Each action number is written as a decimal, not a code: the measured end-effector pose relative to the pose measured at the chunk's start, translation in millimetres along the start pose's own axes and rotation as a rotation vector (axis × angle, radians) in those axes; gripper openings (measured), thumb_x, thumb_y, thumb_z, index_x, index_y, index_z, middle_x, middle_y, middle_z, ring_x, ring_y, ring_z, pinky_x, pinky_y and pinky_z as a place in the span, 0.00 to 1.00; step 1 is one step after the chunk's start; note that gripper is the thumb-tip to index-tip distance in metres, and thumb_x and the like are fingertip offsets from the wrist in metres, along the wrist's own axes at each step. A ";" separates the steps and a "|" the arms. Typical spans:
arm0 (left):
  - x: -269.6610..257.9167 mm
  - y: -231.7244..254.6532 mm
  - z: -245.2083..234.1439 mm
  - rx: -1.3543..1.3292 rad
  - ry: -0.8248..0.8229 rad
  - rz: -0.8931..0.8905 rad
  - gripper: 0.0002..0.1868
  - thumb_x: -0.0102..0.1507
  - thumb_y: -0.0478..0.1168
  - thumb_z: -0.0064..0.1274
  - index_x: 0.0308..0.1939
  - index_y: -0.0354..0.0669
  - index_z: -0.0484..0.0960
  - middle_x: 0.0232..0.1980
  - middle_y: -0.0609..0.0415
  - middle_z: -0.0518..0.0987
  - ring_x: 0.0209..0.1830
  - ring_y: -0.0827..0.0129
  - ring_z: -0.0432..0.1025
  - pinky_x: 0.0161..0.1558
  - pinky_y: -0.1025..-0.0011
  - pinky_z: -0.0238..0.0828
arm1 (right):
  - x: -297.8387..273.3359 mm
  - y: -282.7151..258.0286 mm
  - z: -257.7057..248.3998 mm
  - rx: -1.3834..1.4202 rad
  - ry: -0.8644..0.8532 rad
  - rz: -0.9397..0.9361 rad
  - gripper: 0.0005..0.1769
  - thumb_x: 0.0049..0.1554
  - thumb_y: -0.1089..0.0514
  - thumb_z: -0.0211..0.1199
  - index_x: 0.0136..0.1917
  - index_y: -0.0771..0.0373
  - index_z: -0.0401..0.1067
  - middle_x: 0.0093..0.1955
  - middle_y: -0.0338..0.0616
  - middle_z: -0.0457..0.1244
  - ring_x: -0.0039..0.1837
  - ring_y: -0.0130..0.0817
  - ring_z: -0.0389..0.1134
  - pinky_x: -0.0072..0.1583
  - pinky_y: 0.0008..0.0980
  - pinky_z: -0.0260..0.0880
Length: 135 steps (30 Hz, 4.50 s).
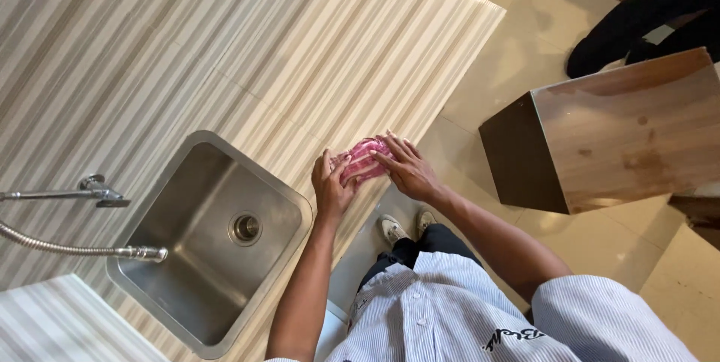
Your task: Cleaning a sink, a table, and the side of a cabinet with a pink cloth in a hotel room kitchenette.
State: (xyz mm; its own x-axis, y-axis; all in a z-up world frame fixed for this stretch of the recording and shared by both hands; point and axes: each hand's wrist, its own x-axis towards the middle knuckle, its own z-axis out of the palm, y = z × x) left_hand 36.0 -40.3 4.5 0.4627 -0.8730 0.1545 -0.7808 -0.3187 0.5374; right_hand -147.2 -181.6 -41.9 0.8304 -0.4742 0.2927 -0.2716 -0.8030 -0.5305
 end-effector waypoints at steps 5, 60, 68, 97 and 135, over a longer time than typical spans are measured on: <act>3.3 -23.7 19.6 0.000 -0.039 0.002 0.28 0.58 0.42 0.65 0.63 0.40 0.82 0.62 0.44 0.78 0.62 0.50 0.70 0.62 0.53 0.68 | 30.3 -7.0 -5.1 0.016 -0.194 0.107 0.29 0.66 0.59 0.49 0.78 0.40 0.60 0.84 0.41 0.48 0.84 0.47 0.44 0.81 0.56 0.38; 8.9 -54.4 19.0 0.167 -0.048 -0.162 0.24 0.60 0.47 0.63 0.59 0.43 0.83 0.53 0.48 0.80 0.53 0.54 0.73 0.52 0.54 0.70 | 83.5 -19.2 37.6 -0.016 -0.267 0.206 0.32 0.60 0.64 0.57 0.73 0.37 0.67 0.80 0.36 0.55 0.83 0.41 0.50 0.79 0.55 0.51; -6.1 -38.0 8.2 0.129 0.033 -0.111 0.29 0.58 0.43 0.65 0.62 0.41 0.81 0.50 0.45 0.79 0.52 0.50 0.73 0.49 0.53 0.70 | 66.7 -27.3 33.8 -0.034 -0.278 0.168 0.33 0.59 0.62 0.60 0.74 0.38 0.66 0.80 0.38 0.53 0.83 0.43 0.47 0.78 0.53 0.49; 34.2 -42.0 10.9 0.121 -0.097 -0.023 0.25 0.62 0.43 0.60 0.64 0.44 0.81 0.53 0.42 0.81 0.55 0.49 0.73 0.55 0.51 0.69 | 74.0 -4.9 -5.6 -0.026 -0.335 0.188 0.30 0.61 0.61 0.54 0.74 0.36 0.65 0.81 0.33 0.52 0.83 0.38 0.46 0.80 0.57 0.38; 202.8 60.4 144.5 0.044 0.125 -0.189 0.27 0.56 0.39 0.66 0.60 0.44 0.82 0.59 0.50 0.80 0.58 0.53 0.71 0.60 0.53 0.64 | 178.8 226.6 -75.6 -0.107 -0.367 0.035 0.34 0.59 0.65 0.57 0.73 0.36 0.66 0.79 0.32 0.56 0.81 0.37 0.51 0.78 0.65 0.41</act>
State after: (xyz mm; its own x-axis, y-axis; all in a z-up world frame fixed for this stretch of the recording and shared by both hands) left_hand 22.1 -289.9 -51.5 0.6484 -0.7449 0.1572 -0.6917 -0.4901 0.5305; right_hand -97.1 -475.6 -49.6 0.9333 -0.3569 -0.0390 -0.3362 -0.8306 -0.4438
